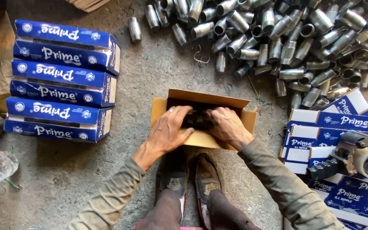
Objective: The person assembles a cardboard box, seals the bottom with a tape dispenser, and fills the box with metal pipe nipples taken from a large pile on the floor.
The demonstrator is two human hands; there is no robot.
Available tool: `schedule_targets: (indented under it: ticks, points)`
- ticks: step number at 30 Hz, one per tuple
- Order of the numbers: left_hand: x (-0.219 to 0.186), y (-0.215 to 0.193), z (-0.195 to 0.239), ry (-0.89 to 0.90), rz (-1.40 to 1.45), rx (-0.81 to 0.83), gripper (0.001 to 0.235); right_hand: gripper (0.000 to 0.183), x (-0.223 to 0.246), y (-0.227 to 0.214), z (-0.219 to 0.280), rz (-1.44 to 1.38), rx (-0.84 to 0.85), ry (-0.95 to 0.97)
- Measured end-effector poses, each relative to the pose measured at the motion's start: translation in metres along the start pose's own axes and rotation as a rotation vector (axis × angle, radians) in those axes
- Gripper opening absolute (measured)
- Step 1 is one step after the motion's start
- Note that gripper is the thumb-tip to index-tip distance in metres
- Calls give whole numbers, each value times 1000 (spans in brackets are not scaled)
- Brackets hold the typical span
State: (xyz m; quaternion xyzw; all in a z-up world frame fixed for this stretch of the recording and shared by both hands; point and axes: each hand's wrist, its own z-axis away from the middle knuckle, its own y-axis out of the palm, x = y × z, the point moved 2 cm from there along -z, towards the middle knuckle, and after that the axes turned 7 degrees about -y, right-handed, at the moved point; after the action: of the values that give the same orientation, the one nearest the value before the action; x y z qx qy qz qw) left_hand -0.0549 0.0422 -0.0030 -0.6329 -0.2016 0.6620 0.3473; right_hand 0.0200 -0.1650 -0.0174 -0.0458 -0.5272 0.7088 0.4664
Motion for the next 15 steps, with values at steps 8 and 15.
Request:
schedule_targets:
  ticks: [8, 15]
  points:
    - [16, 39, -45, -531, -15, 459, 35, 42, 14, -38, 42, -181, -386, -39]
    - [3, 37, -40, -579, 205, 491, 45, 41, 0, -45, 71, -361, -533, 155]
